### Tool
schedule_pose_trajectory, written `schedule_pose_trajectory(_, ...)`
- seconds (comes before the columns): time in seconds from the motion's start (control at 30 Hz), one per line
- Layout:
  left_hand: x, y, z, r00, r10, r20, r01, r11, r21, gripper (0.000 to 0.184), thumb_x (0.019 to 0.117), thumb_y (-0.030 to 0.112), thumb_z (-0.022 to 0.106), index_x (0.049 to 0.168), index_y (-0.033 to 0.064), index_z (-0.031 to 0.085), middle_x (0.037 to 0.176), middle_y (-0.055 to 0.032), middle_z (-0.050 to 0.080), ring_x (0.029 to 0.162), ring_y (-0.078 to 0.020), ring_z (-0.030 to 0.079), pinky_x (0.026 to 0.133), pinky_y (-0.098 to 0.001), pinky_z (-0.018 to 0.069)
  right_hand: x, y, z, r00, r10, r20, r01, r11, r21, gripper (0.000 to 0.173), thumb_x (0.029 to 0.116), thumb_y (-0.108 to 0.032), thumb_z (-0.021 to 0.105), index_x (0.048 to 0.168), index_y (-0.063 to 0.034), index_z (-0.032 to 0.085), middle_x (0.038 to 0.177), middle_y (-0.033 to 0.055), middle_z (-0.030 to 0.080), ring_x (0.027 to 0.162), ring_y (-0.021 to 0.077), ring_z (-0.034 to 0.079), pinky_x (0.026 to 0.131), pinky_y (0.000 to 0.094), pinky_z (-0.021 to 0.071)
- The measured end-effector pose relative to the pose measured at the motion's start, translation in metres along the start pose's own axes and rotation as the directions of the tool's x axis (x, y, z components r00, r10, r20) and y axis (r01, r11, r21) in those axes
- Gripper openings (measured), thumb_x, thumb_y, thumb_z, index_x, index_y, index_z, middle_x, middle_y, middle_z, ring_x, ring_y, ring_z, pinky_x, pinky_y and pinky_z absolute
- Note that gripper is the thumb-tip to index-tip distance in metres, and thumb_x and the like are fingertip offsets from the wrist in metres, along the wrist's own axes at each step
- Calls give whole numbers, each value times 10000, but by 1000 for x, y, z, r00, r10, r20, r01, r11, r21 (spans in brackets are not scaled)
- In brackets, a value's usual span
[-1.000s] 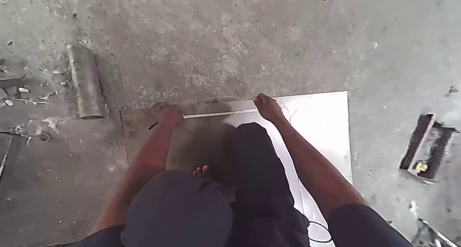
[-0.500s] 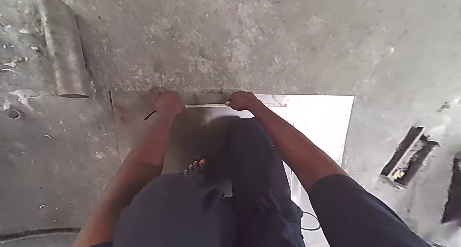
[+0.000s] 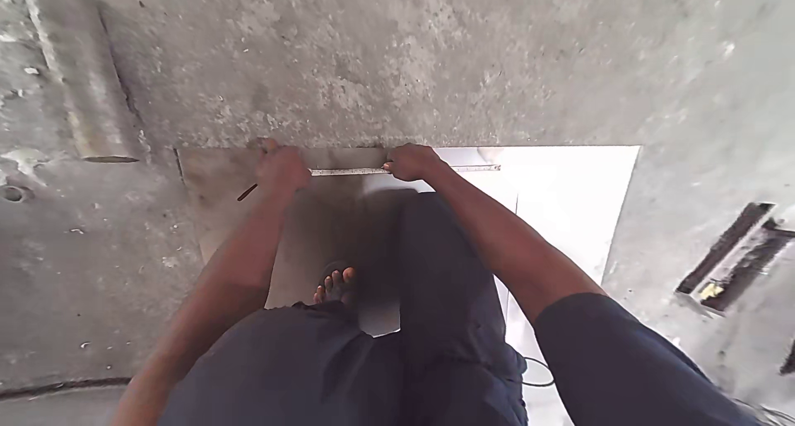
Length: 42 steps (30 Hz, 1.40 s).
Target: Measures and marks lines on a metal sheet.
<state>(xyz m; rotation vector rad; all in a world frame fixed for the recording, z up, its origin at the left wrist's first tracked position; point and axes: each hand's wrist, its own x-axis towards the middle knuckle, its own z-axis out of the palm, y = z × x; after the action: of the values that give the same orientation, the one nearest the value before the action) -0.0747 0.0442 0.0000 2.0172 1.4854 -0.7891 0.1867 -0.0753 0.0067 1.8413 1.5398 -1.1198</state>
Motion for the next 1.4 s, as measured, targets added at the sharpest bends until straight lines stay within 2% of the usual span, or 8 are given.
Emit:
schedule_pose_trajectory(0.17,9,-8,8,998,60,-31,-59,998,28,497,876,420,730,1223,66,692,1388,-274,566,1359,-511,456,1003,-733,432,6,0,1,1000,-6,9,6,1000,10,437,1064,-475,417,1053,-138,694,1039,153,715,1011,390,699,735,675,533)
schedule_pose_trajectory(0.37,3,-3,4,1000,-11,-13,11,1000,-3,486,871,415,746,1220,83,685,1458,-295,477,1387,-536,411,874,-739,507,6,-1,-3,999,-18,31,17,1000,11,431,1071,-459,420,1048,-142,711,1040,145,718,1020,369,698,761,660,537)
schedule_pose_trajectory(0.63,4,-6,4,999,25,-27,-25,1000,1,484,864,433,748,1196,84,696,1431,-281,517,1382,-533,421,891,-748,492,13,2,-5,997,-62,52,62,998,8,418,1076,-440,438,1062,-135,723,1068,147,715,1051,366,688,798,656,537)
schedule_pose_trajectory(0.8,8,-7,6,999,46,-22,-46,999,14,526,862,414,750,1243,58,682,1463,-294,506,1423,-528,386,1049,-748,394,0,-25,-15,991,134,13,-133,990,-40,396,984,-482,515,986,-144,721,1049,154,719,1005,387,697,702,656,525)
schedule_pose_trajectory(0.9,5,-5,2,1000,15,17,-15,1000,-4,535,870,427,750,1248,56,673,1511,-307,442,1424,-566,358,929,-783,459,-6,-54,-30,971,230,-61,-234,970,-72,385,880,-450,618,896,-71,689,970,203,708,923,432,691,638,655,489)
schedule_pose_trajectory(1.07,7,-4,-6,999,32,13,-32,999,-24,563,857,403,781,1244,11,665,1473,-359,440,1390,-588,375,952,-789,433,1,-29,-80,838,412,-358,-343,908,242,342,1028,-398,474,1107,-134,675,1096,144,727,1041,368,710,750,615,553)
schedule_pose_trajectory(1.2,5,-3,-3,1000,14,3,-14,999,-36,567,844,410,790,1257,38,679,1495,-335,435,1382,-574,396,956,-780,435,-6,-11,-47,980,169,-105,-154,978,139,440,1066,-428,430,1083,-88,708,1091,207,706,1048,424,683,770,686,520)
schedule_pose_trajectory(1.4,-1,-5,0,1000,4,-23,-5,998,-57,536,801,330,786,1261,76,683,1506,-288,438,1391,-534,408,864,-740,509,4,-8,2,992,124,-14,-123,989,85,429,1053,-471,450,1055,-141,724,1055,156,720,1025,384,696,755,663,540)
